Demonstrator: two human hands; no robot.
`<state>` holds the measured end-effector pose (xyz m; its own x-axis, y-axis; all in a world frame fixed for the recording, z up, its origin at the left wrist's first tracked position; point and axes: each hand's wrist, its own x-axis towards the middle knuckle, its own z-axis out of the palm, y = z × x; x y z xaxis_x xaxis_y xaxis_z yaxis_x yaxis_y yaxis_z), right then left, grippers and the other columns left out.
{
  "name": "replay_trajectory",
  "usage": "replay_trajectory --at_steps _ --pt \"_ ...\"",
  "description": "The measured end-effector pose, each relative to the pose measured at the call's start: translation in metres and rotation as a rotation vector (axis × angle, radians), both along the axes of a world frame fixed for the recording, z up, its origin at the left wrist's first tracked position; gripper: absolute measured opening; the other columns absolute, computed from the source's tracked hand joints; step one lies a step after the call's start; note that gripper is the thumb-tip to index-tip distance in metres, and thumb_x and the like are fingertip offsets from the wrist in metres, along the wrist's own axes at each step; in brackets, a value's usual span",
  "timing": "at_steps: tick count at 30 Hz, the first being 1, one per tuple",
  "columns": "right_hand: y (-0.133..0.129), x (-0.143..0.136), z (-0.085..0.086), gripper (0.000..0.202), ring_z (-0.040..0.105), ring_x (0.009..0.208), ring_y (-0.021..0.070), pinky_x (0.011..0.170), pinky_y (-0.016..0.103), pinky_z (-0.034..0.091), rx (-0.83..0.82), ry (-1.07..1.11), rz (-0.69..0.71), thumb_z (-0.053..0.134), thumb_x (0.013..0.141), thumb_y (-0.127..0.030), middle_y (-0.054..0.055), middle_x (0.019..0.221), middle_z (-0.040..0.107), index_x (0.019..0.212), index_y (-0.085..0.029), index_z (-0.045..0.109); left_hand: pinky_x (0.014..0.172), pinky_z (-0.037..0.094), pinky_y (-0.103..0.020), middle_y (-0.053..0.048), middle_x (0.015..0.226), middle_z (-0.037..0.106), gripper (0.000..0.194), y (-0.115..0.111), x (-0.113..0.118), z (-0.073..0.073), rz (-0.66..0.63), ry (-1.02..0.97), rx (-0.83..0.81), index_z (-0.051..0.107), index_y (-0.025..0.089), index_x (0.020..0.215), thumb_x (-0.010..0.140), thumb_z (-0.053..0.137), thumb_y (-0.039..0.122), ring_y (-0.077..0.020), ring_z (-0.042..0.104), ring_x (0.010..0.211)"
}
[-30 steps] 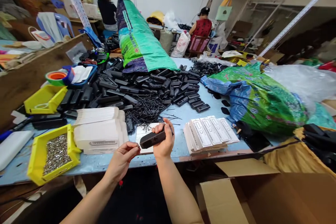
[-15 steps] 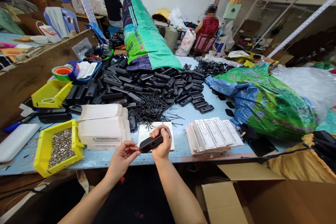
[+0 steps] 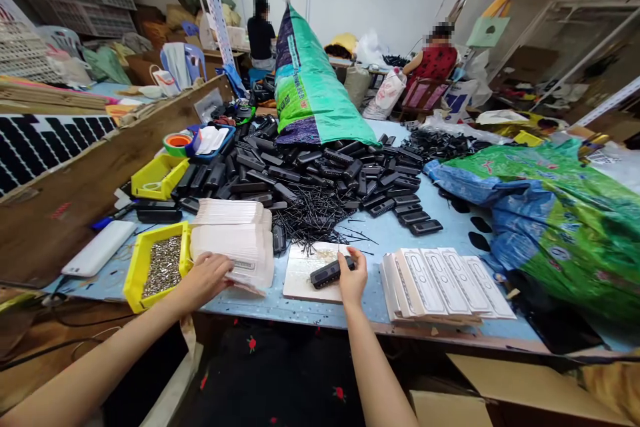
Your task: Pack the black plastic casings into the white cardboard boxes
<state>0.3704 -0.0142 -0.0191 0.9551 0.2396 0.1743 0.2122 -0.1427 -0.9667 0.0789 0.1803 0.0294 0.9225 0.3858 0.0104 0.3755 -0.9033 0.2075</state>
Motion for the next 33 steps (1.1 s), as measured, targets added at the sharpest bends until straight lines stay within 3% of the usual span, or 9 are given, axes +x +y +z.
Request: replay_trajectory --at_steps 3,6,8,10,13,18,24,29,33 --pt "-0.011 -0.023 0.027 0.022 0.057 0.100 0.0238 0.091 0.042 0.044 -0.039 -0.347 0.098 0.062 0.079 -0.035 0.010 0.101 0.062 0.093 -0.018 0.059 0.084 0.045 -0.035 -0.008 0.091 0.064 0.016 -0.008 0.003 0.042 -0.105 0.056 -0.283 0.061 0.021 0.082 0.074 0.051 0.012 -0.0247 0.060 0.089" --pt "-0.008 -0.067 0.066 0.014 0.060 0.087 0.0190 0.081 0.035 0.048 0.037 -0.605 0.577 0.056 0.085 -0.021 0.005 0.089 0.063 0.098 -0.023 0.060 0.095 0.043 -0.034 -0.008 0.111 0.064 0.028 -0.029 0.006 0.065 -0.012 -0.081 -0.698 0.064 0.023 0.104 0.080 0.050 0.022 -0.0250 0.058 0.105" --pt "0.001 -0.094 0.086 0.031 0.057 0.099 0.0217 0.088 0.039 0.046 0.002 -0.746 0.800 0.060 0.084 -0.022 0.007 0.105 0.062 0.114 -0.025 0.058 0.101 0.040 -0.037 -0.008 0.117 0.064 0.035 -0.049 0.012 0.063 0.063 -0.178 -0.937 0.063 0.023 0.113 0.081 0.051 0.027 -0.0264 0.056 0.112" --pt "0.010 -0.111 0.095 0.041 0.050 0.111 0.0254 0.096 0.043 0.041 -0.060 -0.822 0.855 0.064 0.082 -0.027 0.010 0.117 0.056 0.122 -0.024 0.055 0.101 0.040 -0.040 -0.009 0.116 0.065 0.037 -0.065 0.018 0.050 0.113 -0.264 -1.092 0.064 0.021 0.112 0.077 0.055 0.028 -0.0286 0.057 0.112" --pt "0.012 -0.115 0.094 0.020 0.050 0.104 0.0235 0.091 0.040 0.042 -0.117 -0.756 0.926 0.067 0.081 -0.031 0.008 0.106 0.057 0.099 -0.022 0.064 0.097 0.043 -0.043 -0.010 0.118 0.063 0.055 -0.078 0.023 0.027 0.121 -0.357 -1.243 0.058 0.019 0.120 0.067 0.067 0.032 -0.0298 0.056 0.111" --pt "-0.006 -0.103 0.081 0.015 0.049 0.097 0.0196 0.088 0.036 0.040 -0.192 -0.435 1.118 0.067 0.082 -0.031 0.004 0.097 0.056 0.073 -0.020 0.061 0.092 0.046 -0.043 -0.010 0.109 0.065 0.103 -0.070 0.013 0.020 0.312 -0.296 -0.974 0.032 0.022 0.141 0.052 0.083 0.034 -0.0299 0.061 0.101" --pt "0.004 -0.105 0.058 0.035 0.056 0.073 0.0126 0.069 0.027 0.048 0.312 0.360 0.901 0.056 0.086 -0.050 0.003 0.094 0.058 0.111 -0.026 0.059 0.093 0.045 -0.034 -0.009 0.118 0.058 0.031 -0.085 0.021 0.038 -0.060 -0.260 -0.723 0.054 0.025 0.116 0.085 0.053 0.028 -0.0221 0.058 0.106" --pt "0.004 -0.108 0.061 0.041 0.056 0.112 0.0239 0.098 0.038 0.042 0.270 0.120 1.073 0.057 0.084 -0.053 0.008 0.120 0.062 0.113 -0.025 0.068 0.099 0.043 -0.043 -0.014 0.126 0.052 0.098 -0.109 0.048 0.032 0.210 -0.409 -0.802 0.008 0.020 0.143 0.069 0.071 0.028 -0.0258 0.055 0.114" --pt "-0.002 -0.117 0.070 0.030 0.062 0.105 0.0214 0.093 0.037 0.048 0.199 0.143 1.005 0.051 0.091 -0.040 0.006 0.113 0.067 0.113 -0.027 0.067 0.097 0.044 -0.042 -0.013 0.126 0.055 0.106 -0.111 0.058 0.029 0.254 -0.357 -0.944 -0.008 0.021 0.147 0.071 0.066 0.024 -0.0248 0.059 0.108"
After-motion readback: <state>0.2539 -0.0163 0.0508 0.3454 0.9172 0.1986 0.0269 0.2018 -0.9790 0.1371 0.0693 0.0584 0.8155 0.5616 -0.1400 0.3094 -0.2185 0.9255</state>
